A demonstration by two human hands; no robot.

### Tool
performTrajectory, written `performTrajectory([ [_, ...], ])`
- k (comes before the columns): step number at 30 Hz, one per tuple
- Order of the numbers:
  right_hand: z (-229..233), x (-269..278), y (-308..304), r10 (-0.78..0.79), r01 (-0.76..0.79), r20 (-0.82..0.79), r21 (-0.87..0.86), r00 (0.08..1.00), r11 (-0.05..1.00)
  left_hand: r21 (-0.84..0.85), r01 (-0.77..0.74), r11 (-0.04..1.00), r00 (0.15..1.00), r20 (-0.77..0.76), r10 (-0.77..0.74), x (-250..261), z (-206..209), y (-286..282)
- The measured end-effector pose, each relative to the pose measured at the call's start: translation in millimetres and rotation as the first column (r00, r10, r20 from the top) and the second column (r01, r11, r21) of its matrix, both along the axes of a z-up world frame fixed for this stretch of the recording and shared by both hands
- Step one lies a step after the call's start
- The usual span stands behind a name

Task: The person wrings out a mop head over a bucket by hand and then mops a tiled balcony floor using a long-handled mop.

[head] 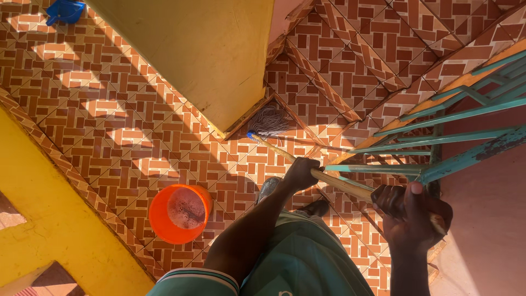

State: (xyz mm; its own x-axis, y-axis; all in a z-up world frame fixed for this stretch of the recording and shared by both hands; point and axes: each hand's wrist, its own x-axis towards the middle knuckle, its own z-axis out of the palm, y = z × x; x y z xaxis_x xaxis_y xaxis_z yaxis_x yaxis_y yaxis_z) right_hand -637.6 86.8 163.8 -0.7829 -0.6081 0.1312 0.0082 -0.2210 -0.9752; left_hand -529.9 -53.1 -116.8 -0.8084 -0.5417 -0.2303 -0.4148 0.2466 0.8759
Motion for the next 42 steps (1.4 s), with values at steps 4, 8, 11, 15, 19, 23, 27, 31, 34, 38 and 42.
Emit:
performTrajectory([
  [4, 37.1, -3.8, 4.6, 0.05, -0.044, 0.088, -0.063, 0.995, 0.997, -0.002, 0.055, 0.998, 0.993, -0.103, -0.055, -20.4, 1.8, 25.8],
  [8, 46.8, 22.3, 10.7, -0.037, 0.04, -0.04, 0.054, 0.999, 0.998, 0.019, 0.069, 0.997, 0.944, -0.326, -0.059, -43.3, -11.1, 44.3],
  [11, 43.8, 38.9, 1.3, -0.044, 0.069, -0.156, 0.158, 0.987, 0.985, 0.105, 0.018, 0.994, 0.941, -0.338, 0.019, -55.3, -20.6, 56.8],
  [15, 54.6, 41.7, -9.3, -0.042, 0.178, -0.315, 0.415, 0.948, 0.892, 0.142, 0.041, 0.989, 0.97, -0.244, -0.005, -60.3, -21.1, 69.7],
  [19, 58.5, 19.3, -6.4, -0.127, 0.164, -0.19, 0.196, 0.974, 0.967, 0.216, 0.162, 0.963, 0.972, -0.2, -0.119, -49.4, -3.7, 65.9],
  [23, 38.9, -0.3, 26.0, -0.169, 0.171, -0.027, 0.179, 0.985, 0.969, -0.038, 0.318, 0.947, 0.948, -0.005, -0.318, -34.8, 8.7, 47.4],
  [27, -7.2, 20.7, 34.8, -0.244, 0.246, 0.058, -0.021, 0.968, 0.969, -0.041, 0.287, 0.957, 0.943, 0.187, -0.275, -3.6, -7.7, 10.3],
  [31, -30.4, 45.8, 24.5, -0.228, 0.227, 0.127, 0.022, 0.965, 0.974, -0.165, 0.132, 0.977, 0.989, 0.085, -0.119, 33.8, -32.3, 3.1],
  [34, -26.7, 29.9, 17.6, -0.178, 0.181, 0.217, 0.005, 0.96, 0.983, -0.076, 0.13, 0.989, 0.978, 0.176, -0.115, 40.5, -35.0, 13.3],
  [38, -6.5, 7.1, 19.0, -0.117, 0.116, 0.271, 0.02, 0.955, 0.993, -0.011, 0.181, 0.983, 0.939, 0.3, -0.17, 38.1, -14.3, 30.9],
  [42, 9.4, 27.4, 18.9, -0.079, 0.077, 0.199, 0.015, 0.977, 0.997, -0.042, 0.185, 0.982, 0.943, 0.29, -0.165, 37.3, 0.6, 35.3],
])
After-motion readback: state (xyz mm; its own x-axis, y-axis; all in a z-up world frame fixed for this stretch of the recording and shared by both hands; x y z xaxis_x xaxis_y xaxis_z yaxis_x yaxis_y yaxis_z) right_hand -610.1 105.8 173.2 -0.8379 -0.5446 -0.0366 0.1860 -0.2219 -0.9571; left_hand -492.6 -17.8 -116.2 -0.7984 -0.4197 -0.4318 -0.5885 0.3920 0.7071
